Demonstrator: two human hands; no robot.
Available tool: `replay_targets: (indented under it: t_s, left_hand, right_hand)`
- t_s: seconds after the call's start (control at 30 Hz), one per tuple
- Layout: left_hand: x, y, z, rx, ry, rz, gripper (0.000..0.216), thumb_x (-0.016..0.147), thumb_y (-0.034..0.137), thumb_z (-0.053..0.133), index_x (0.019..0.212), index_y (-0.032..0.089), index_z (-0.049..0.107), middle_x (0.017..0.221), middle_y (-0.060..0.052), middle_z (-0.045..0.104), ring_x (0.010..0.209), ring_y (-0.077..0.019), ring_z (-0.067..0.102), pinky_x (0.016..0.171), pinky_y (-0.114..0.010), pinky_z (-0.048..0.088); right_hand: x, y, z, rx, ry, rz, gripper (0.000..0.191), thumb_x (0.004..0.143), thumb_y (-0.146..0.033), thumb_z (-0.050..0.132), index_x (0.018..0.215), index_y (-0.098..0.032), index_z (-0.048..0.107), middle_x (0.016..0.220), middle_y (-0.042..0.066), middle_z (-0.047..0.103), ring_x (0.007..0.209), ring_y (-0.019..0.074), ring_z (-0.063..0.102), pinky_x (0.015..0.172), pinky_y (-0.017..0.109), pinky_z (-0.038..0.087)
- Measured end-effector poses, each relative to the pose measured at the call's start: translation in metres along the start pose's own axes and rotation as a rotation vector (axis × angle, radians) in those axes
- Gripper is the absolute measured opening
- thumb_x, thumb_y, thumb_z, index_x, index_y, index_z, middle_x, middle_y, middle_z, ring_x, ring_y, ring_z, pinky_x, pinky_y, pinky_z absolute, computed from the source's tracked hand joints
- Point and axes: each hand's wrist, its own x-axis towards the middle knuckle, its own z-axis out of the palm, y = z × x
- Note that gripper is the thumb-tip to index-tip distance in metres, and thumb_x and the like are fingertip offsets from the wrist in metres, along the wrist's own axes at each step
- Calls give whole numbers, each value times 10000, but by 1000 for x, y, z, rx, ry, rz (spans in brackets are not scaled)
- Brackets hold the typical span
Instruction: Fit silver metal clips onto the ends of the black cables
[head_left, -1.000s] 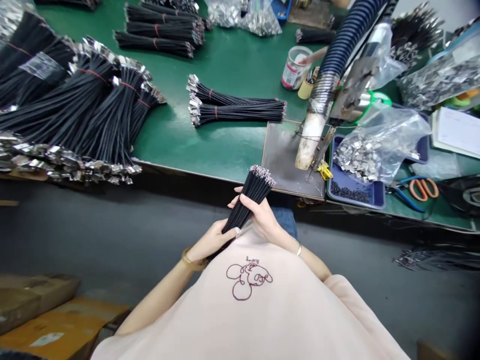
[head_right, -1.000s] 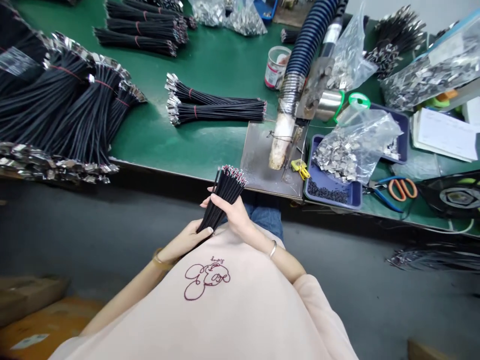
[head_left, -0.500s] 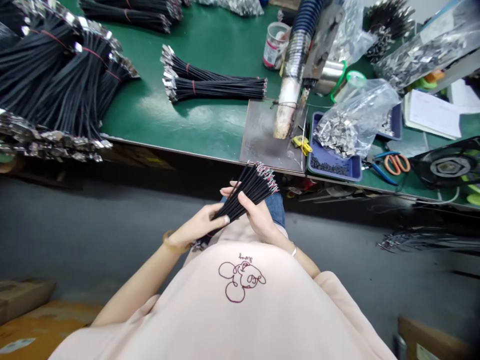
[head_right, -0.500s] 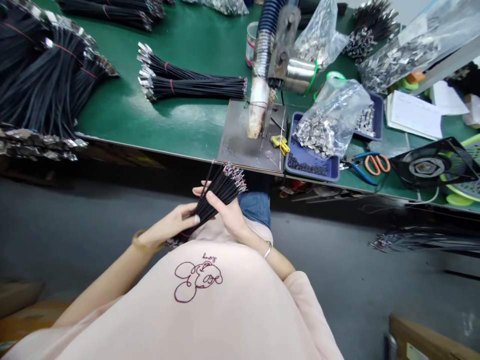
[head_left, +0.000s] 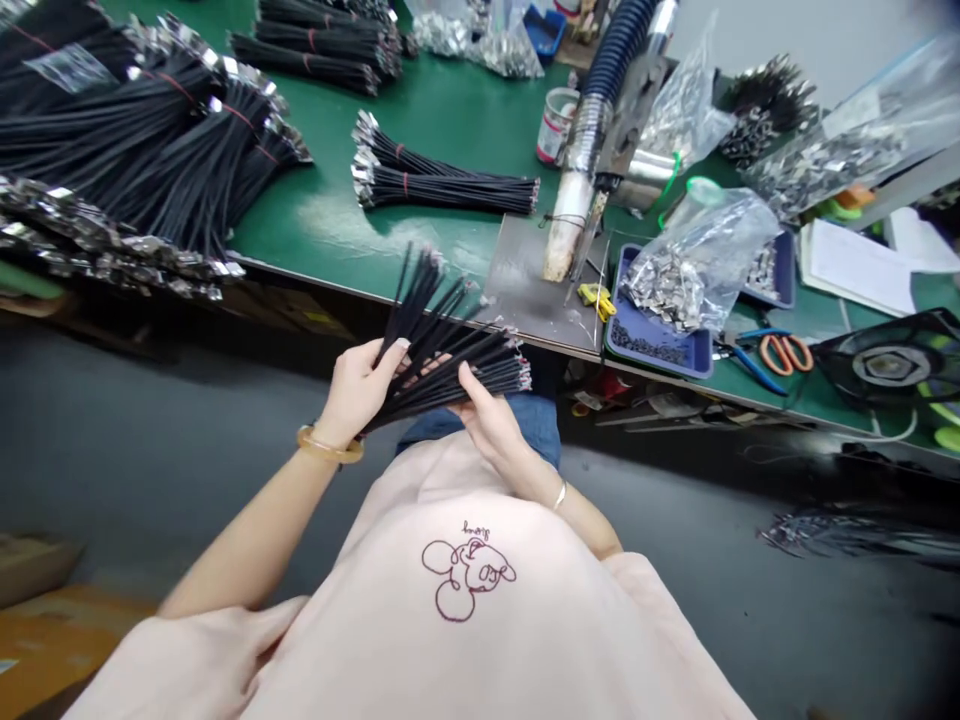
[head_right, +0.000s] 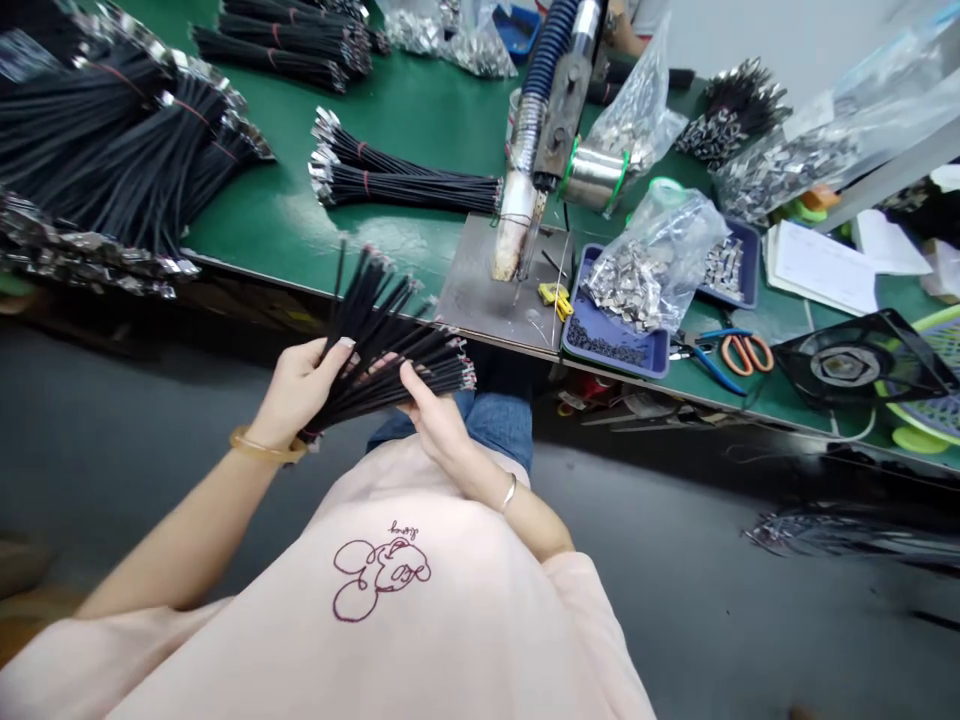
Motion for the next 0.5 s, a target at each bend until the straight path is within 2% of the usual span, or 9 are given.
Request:
replay_targets:
  t_s: [0.13,0.23,0.33,0.4,0.47,0.5]
  left_hand:
    - [63,31,-11,431,-84,234,468,945,512,445,627,186,554,622,-43,600,628,-177,551,645,-287,389]
    - [130,50,3,694,-183,300,439,928,496,473,662,175,610,684,-83,639,728,-223,617,746,-312,427]
    - [185,64,34,805,-285,345,424,922,510,495,800,158,698,784,-108,690,837,-261,665,789,-319,444]
    - [205,69,57,840,-392,338,445,928,515,487,851,145,720,825,-123,708,853,-276,679,768,-320,450]
    - [212,70,75,841,-410,346,463,943,512,469,882,135,730,865,-136,722,886,-287,689,786,-325,459]
    - [211,69,81,830,-400,356,463,949,510,463,905,135,731,884,-139,728,905,-292,692,800,-330,463]
  right_hand:
    - [54,-29,13,121,-26,-14,384,843,-524,670,1105,-244,652,1300,25,711,1333,223,610,1088,449,566]
    - [73,-46,8,134,-103,15,354,861,-517,650,1089,-247,645,1333,26,697,1336,203,613,1162,430,504]
    - [54,-57,-11,20,-168,31,445,824,-523,713,1169,-251,640,1314,45,716,1302,213,645,1193,432,466]
    - [26,-66,-30,-139,-235,-8,476,851,-482,712,1270,-275,624,1349,49,701,1276,231,665,1155,459,498]
    - [-3,-79,-52,-386,-212,-158,427,904,-432,674,1306,-300,624,1260,49,743,1129,229,738,1054,449,571]
    - [-15,-87,-64,-538,-134,-266,354,940,-394,634,1284,-308,645,1213,42,760,1057,215,760,1021,435,589]
